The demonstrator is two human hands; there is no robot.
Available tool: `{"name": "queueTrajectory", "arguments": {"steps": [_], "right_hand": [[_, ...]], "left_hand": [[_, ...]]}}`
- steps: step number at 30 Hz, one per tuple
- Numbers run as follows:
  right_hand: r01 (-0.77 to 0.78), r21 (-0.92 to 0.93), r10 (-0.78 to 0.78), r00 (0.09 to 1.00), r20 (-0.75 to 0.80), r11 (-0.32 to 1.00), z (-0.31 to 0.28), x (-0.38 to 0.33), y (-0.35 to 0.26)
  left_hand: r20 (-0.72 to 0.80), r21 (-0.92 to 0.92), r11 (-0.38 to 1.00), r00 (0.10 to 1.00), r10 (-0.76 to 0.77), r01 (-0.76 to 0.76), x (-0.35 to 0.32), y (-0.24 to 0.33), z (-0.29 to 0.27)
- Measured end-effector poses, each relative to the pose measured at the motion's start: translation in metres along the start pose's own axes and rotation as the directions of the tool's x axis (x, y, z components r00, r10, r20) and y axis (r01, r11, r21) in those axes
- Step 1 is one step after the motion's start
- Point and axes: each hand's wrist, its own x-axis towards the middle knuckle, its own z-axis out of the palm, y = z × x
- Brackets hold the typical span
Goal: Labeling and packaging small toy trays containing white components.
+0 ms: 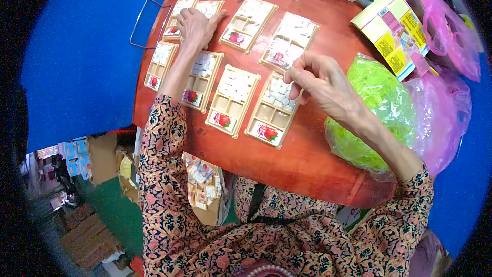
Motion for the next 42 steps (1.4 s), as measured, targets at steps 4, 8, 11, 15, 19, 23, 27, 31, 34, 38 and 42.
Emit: {"name": "queueTrajectory", "arguments": {"steps": [4, 8, 11, 15, 19, 23, 27, 31, 34, 38, 42], "right_hand": [[0.007, -0.015, -0.007, 1.000, -0.015, 1.000, 0.001, -0.001, -0.001], [-0.013, 0.010, 0.013, 1.000, -0.027, 1.000, 0.002, -0.004, -0.001], [-0.047, -0.037, 0.045, 0.998, -0.039, 0.998, -0.002, -0.007, -0.008], [0.001, -0.039, -0.002, 1.000, -0.026, 0.999, -0.006, -0.001, -0.015], [0.113, 0.045, -0.112, 0.994, -0.012, 0.993, -0.017, 0.015, -0.020], [0.175, 0.163, -0.189, 0.979, 0.077, 0.971, -0.008, 0.062, -0.027], [0.166, 0.290, -0.220, 0.961, 0.165, 0.943, 0.029, 0.129, -0.034], [0.055, 0.408, -0.164, 0.957, 0.237, 0.911, 0.078, 0.198, -0.025], [0.012, 0.534, -0.152, 0.964, 0.220, 0.845, 0.105, 0.245, -0.010], [-0.045, 0.647, -0.059, 0.989, 0.137, 0.761, 0.120, 0.270, -0.010], [-0.096, 0.257, 0.118, 0.990, -0.073, 0.962, 0.136, 0.296, -0.011]], "left_hand": [[0.023, 0.002, 1.000, 1.000, -0.003, 0.003, -0.001, 0.000, 0.007], [0.099, -0.080, 0.997, 0.995, -0.010, 0.018, 0.004, 0.011, 0.008], [0.021, -0.124, 0.992, 1.000, 0.023, -0.020, 0.005, 0.026, 0.011], [-0.035, -0.149, 0.988, 0.999, -0.036, 0.030, 0.012, 0.024, 0.021], [0.148, -0.256, 0.961, 0.987, -0.068, 0.105, 0.029, 0.012, -0.006], [0.134, 0.051, 0.973, 0.966, 0.219, -0.227, 0.061, -0.065, -0.012], [0.155, -0.383, 0.904, 0.978, -0.137, 0.188, 0.061, -0.115, -0.019], [0.382, -0.777, 0.429, 0.886, -0.263, 0.462, 0.049, -0.136, -0.025], [0.472, -0.806, 0.271, 0.848, -0.240, 0.526, 0.048, -0.137, -0.029], [0.539, -0.775, 0.277, 0.823, -0.178, 0.568, 0.052, -0.130, -0.038], [0.376, -0.771, 0.575, 0.924, 0.064, 0.273, 0.053, -0.129, -0.031]]}}
